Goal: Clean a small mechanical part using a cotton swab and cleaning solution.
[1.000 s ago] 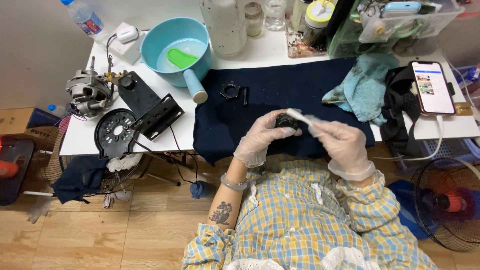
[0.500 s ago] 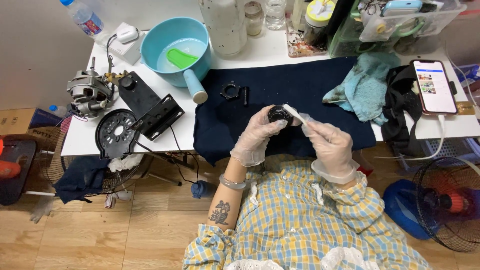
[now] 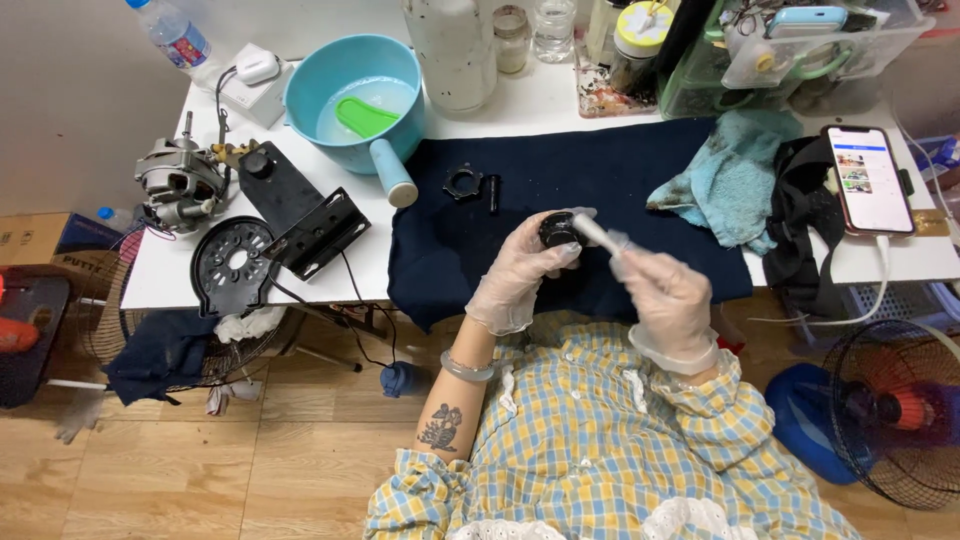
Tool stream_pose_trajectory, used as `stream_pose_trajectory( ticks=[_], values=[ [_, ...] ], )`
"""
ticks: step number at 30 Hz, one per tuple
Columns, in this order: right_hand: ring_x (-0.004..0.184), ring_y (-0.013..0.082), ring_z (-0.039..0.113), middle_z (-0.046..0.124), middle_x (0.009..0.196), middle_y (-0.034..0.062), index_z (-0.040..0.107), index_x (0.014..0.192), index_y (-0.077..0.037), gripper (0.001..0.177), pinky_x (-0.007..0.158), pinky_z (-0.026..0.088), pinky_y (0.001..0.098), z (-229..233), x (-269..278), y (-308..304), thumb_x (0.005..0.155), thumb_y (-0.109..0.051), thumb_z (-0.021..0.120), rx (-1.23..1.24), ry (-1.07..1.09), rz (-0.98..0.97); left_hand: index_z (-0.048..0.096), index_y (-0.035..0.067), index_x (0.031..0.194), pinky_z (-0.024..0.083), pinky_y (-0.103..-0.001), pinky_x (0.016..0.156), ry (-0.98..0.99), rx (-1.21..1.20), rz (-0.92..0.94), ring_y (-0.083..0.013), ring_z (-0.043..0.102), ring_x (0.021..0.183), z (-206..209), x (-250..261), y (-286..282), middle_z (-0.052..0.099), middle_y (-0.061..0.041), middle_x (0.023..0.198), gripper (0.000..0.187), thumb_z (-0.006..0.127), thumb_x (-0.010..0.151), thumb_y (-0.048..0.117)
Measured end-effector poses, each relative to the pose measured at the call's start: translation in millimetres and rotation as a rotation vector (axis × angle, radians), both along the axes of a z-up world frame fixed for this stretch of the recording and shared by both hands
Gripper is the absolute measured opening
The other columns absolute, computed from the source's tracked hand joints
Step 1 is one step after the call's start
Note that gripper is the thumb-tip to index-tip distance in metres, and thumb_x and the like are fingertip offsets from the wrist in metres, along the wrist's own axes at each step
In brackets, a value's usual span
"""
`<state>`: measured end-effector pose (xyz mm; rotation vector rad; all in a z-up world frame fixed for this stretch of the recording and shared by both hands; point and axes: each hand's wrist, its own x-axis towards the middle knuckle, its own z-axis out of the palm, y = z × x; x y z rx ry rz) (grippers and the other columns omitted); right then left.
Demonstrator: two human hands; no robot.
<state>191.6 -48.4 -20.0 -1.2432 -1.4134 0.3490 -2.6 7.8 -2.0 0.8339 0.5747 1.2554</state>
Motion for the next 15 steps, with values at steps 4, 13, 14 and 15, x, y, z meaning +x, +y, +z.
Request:
stream_pose_trajectory(
  ticks=[4, 13, 14, 15],
  values=[
    [0.075, 0.0211, 0.073, 0.077, 0.089, 0.011, 0.081, 0.107, -0.009, 0.024, 0.06, 0.055, 0.0341, 0, 3, -1, 0.084, -0.004, 0.085, 0.021, 0.051, 0.106, 0.064, 0.001, 0.125, 0.063, -0.024, 0.056, -0.035, 0.082, -0.045, -0.0254, 0.075, 0.076, 32, 1, -12, 0.07, -0.018, 0.119, 0.054, 0.081, 0.075, -0.008],
    [0.071, 0.0146, 0.07, 0.075, 0.083, 0.0105, 0.08, 0.106, -0.005, 0.024, 0.059, 0.054, 0.032, 10, 10, 0, 0.082, -0.003, 0.085, 0.039, 0.094, 0.231, 0.07, 0.001, 0.119, 0.062, -0.023, 0.063, 0.048, 0.084, -0.005, -0.0228, 0.074, 0.084, 16, 6, -8, 0.071, -0.018, 0.116, 0.052, 0.086, 0.069, -0.004],
    [0.075, 0.0155, 0.071, 0.075, 0.086, 0.0124, 0.08, 0.108, -0.002, 0.028, 0.063, 0.056, 0.0324, 6, 14, 1, 0.08, 0.001, 0.085, 0.056, 0.098, 0.217, 0.072, 0.001, 0.118, 0.063, -0.026, 0.074, 0.055, 0.105, 0.015, -0.0221, 0.073, 0.095, 23, 4, -11, 0.071, -0.018, 0.119, 0.051, 0.085, 0.069, -0.007],
    [0.075, 0.0155, 0.071, 0.075, 0.086, 0.0124, 0.08, 0.108, -0.002, 0.028, 0.063, 0.056, 0.0324, 11, 9, -2, 0.08, 0.001, 0.085, 0.055, 0.097, 0.22, 0.072, 0.001, 0.118, 0.063, -0.026, 0.074, 0.054, 0.103, 0.017, -0.0221, 0.073, 0.095, 13, 3, -7, 0.071, -0.018, 0.119, 0.051, 0.085, 0.069, -0.007]
  ],
)
